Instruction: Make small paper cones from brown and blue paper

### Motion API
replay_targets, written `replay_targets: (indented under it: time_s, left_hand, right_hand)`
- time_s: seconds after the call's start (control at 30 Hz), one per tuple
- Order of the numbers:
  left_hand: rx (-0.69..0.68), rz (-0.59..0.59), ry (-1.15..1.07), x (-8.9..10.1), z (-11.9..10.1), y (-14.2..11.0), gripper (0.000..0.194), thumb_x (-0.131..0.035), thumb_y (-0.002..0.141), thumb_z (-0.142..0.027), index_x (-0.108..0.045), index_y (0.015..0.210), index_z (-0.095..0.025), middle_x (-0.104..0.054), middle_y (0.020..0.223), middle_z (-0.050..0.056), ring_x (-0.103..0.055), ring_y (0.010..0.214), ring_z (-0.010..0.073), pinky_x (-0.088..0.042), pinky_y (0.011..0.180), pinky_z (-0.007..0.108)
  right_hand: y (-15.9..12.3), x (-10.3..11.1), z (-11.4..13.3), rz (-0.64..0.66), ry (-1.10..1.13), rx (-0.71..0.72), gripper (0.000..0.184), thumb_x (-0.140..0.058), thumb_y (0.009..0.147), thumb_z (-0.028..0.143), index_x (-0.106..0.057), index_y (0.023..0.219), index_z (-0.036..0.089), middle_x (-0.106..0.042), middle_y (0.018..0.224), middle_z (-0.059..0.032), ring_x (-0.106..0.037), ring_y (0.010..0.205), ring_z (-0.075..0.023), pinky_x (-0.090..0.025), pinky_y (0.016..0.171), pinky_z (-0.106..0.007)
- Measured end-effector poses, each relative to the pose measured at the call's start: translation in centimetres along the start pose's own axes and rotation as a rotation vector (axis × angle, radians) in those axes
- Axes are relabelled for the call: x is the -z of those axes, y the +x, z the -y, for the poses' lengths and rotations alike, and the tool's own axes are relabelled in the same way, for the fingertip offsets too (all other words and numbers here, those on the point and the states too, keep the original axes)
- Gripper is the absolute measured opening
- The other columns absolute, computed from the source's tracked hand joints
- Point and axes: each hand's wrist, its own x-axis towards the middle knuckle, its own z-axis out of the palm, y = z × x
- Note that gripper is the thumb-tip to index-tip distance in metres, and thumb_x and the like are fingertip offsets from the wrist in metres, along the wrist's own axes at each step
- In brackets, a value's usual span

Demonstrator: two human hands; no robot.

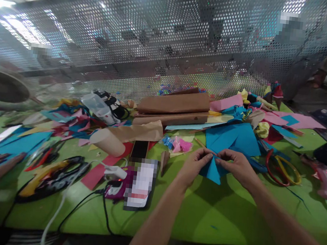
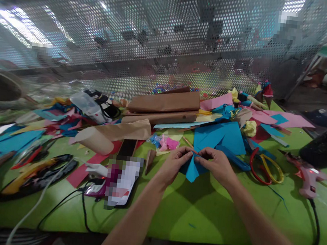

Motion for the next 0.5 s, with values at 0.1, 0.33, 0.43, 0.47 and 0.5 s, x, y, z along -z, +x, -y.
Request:
replay_targets:
  time_s: [0.1,0.33,0.43,0.47,0.5]
  left_hand:
    - [-0.021,-0.006,0.052,0.02,0.19,0.14,0.029,-0.077,0.082,-0.047,-0.075,0.091,-0.020,-0.070,0.088,0.003,-0.059,0.083,0.0172,-0.044,0.079,0.027]
    - [0.017,0.000,-0.031,-0.23,0.66,0.17,0.029,-0.078,0.082,-0.046,-0.073,0.092,-0.019,-0.068,0.089,0.002,-0.058,0.082,0.0157,-0.044,0.076,0.026]
    - [0.022,-0.016,-0.045,-0.30,0.70,0.20,0.030,-0.079,0.080,-0.046,-0.072,0.088,-0.018,-0.067,0.085,0.001,-0.056,0.078,0.0144,-0.043,0.074,0.024]
    - [0.021,-0.029,-0.043,-0.28,0.73,0.23,0.031,-0.079,0.080,-0.047,-0.071,0.086,-0.018,-0.066,0.083,0.001,-0.056,0.077,0.0140,-0.043,0.073,0.024]
    - [0.021,-0.044,-0.042,-0.26,0.77,0.27,0.032,-0.079,0.080,-0.047,-0.070,0.085,-0.017,-0.065,0.081,0.000,-0.054,0.076,0.0135,-0.042,0.072,0.023]
  right_hand:
    - [0.03,-0.02,-0.07,0.015,-0.030,0.003,0.031,-0.073,0.078,0.050,-0.069,0.072,0.020,-0.062,0.067,0.0012,-0.052,0.066,-0.0157,-0.040,0.062,-0.029]
    - [0.21,-0.23,-0.67,-0.034,0.022,-0.027,0.039,-0.079,0.071,0.055,-0.063,0.065,0.020,-0.057,0.062,0.0033,-0.047,0.062,-0.0138,-0.037,0.060,-0.028]
    - [0.14,-0.21,-0.55,-0.026,0.031,-0.046,0.040,-0.079,0.070,0.055,-0.063,0.065,0.020,-0.057,0.062,0.0033,-0.046,0.062,-0.0135,-0.036,0.060,-0.028]
    - [0.10,-0.17,-0.45,-0.010,0.035,-0.050,0.039,-0.079,0.072,0.056,-0.065,0.067,0.019,-0.058,0.063,0.0030,-0.046,0.063,-0.0136,-0.036,0.060,-0.028]
    - [0.05,-0.12,-0.32,0.012,0.046,-0.053,0.039,-0.077,0.073,0.057,-0.067,0.069,0.019,-0.059,0.065,0.0026,-0.047,0.063,-0.0138,-0.036,0.061,-0.028]
